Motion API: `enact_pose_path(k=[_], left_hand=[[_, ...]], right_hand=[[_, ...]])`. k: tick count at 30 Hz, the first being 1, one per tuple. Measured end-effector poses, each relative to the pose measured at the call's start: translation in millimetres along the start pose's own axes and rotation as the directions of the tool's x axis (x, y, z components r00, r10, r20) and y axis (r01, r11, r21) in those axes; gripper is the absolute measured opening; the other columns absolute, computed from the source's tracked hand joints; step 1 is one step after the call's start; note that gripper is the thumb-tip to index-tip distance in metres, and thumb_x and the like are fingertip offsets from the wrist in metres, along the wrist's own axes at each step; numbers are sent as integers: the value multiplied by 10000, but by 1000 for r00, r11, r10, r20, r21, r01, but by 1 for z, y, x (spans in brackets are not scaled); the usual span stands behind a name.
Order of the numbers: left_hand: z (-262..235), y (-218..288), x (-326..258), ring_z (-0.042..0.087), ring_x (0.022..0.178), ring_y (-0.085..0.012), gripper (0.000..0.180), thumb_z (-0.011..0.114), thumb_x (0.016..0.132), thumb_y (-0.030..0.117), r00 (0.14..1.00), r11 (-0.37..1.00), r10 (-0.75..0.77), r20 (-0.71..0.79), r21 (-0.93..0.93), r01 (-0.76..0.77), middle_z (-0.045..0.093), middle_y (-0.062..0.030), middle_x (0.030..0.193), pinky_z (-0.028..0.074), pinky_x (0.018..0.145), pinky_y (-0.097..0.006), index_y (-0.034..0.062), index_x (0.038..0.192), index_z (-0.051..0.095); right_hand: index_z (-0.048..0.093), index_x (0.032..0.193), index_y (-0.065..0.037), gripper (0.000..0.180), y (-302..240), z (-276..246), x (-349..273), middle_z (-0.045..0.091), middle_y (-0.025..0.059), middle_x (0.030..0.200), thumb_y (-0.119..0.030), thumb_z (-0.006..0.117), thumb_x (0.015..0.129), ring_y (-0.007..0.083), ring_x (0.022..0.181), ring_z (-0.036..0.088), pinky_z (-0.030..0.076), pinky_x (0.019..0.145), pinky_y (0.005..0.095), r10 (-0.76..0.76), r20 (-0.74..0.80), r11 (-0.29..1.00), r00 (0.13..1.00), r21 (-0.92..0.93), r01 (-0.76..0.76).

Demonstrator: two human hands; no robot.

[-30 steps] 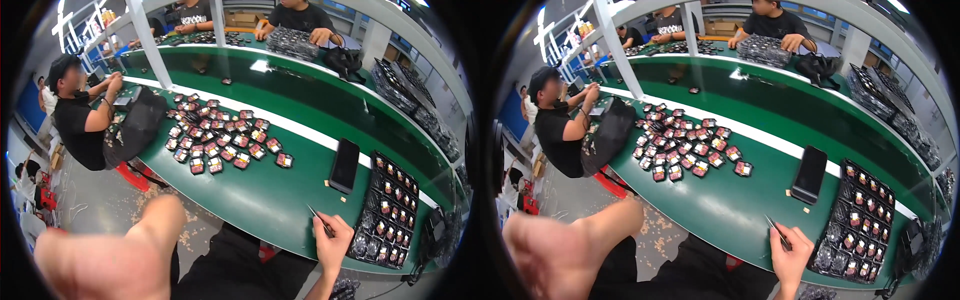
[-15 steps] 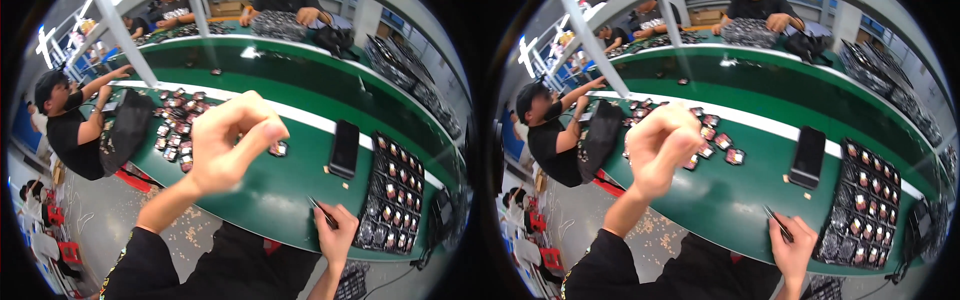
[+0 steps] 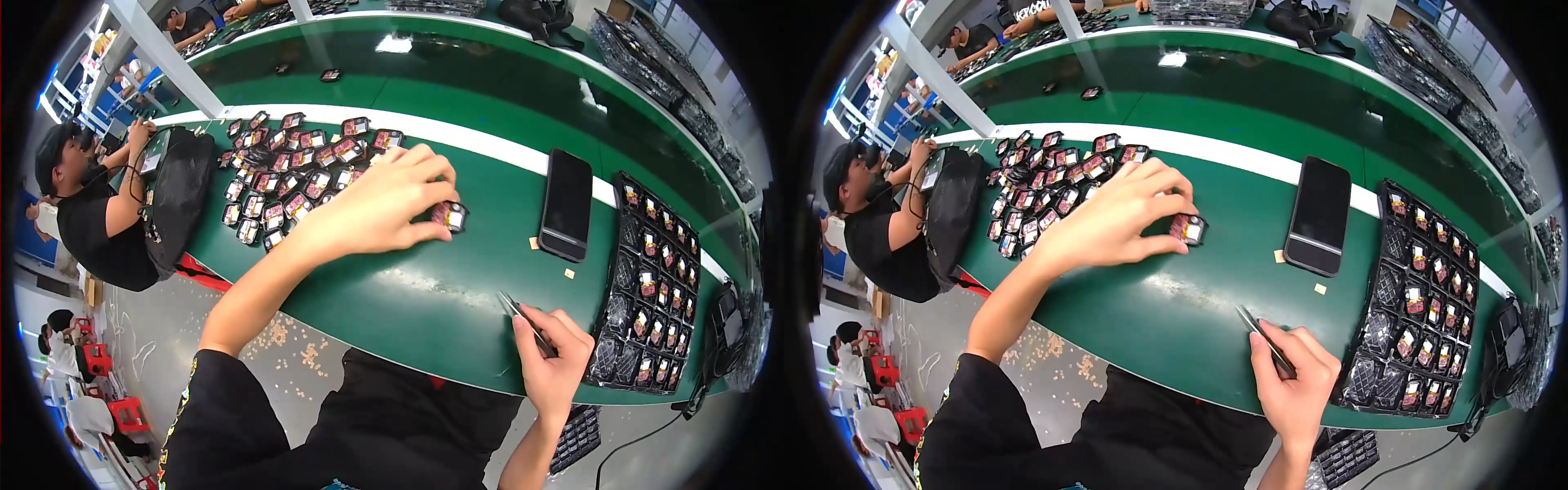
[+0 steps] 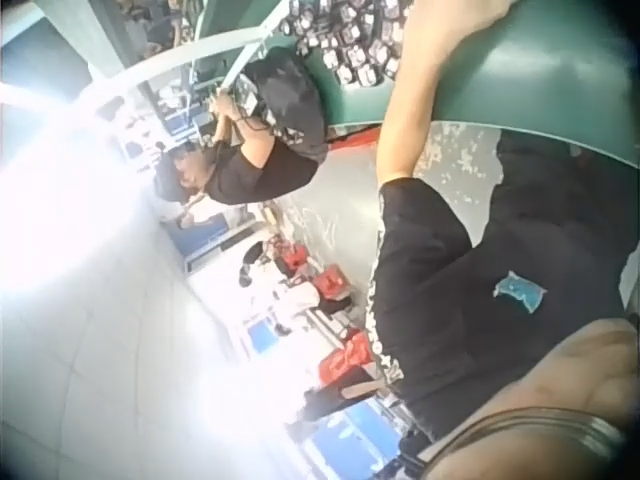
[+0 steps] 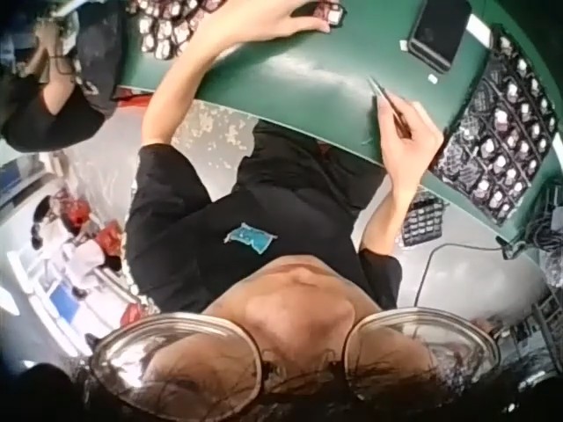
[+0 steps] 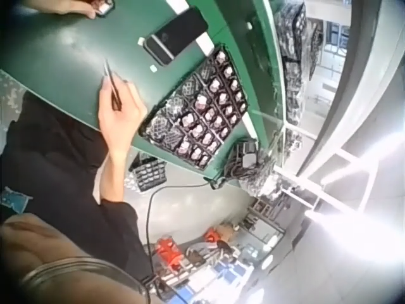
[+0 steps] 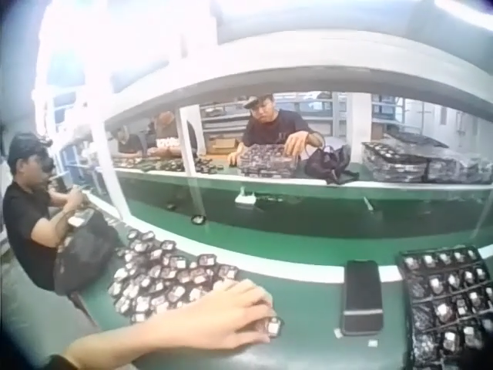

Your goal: The recorder is using tweezers to assemble small electronic components into casings on a green workbench.

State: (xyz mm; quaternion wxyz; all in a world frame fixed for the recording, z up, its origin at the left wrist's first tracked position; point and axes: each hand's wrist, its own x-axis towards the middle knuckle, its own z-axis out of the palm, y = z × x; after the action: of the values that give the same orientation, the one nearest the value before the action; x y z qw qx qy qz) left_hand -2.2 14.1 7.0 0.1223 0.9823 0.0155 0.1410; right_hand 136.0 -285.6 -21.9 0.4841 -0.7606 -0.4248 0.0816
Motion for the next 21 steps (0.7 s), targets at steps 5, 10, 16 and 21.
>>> enact_pose_path(k=[5, 10, 16, 21], left_hand=[[20, 37, 2, 671, 1038, -283, 535, 889, 908, 411, 996, 977, 39, 81, -210, -21, 685, -67, 1115, 495, 923, -424, 83, 1300, 729], [14, 41, 4, 677, 965, -293, 899, 976, 712, 579, 997, 991, 41, 61, -134, -33, 679, -76, 1125, 534, 844, -411, 120, 1440, 718], [23, 25, 2, 673, 1028, -297, 723, 1001, 710, 289, 987, 954, 107, 121, -292, -68, 679, -81, 1153, 542, 903, -398, 73, 1361, 774], [26, 21, 6, 683, 997, -271, 768, 996, 695, 235, 978, 908, 153, 145, -410, -81, 702, -78, 1109, 544, 884, -391, 74, 1409, 764]], right_hand=[[837, 1073, 52, 184, 3, 0, 1, 623, 32, 700, 20, 873, 895, 59, 566, 468, 339, 521, 259, 12, -21, 1000, 1000, 24, -11], [838, 1072, 51, 179, 4, 0, 6, 610, 32, 689, 27, 868, 896, 54, 549, 466, 333, 510, 256, 16, -27, 997, 1000, 74, -14], [842, 1067, 46, 174, 4, 1, 7, 623, 6, 704, 38, 861, 895, 27, 546, 456, 318, 506, 236, 49, -24, 993, 999, 108, -46], [842, 1047, 35, 154, 9, -1, 4, 623, 7, 696, 23, 864, 895, 31, 546, 454, 319, 514, 235, 103, -2, 988, 995, 116, -102]])
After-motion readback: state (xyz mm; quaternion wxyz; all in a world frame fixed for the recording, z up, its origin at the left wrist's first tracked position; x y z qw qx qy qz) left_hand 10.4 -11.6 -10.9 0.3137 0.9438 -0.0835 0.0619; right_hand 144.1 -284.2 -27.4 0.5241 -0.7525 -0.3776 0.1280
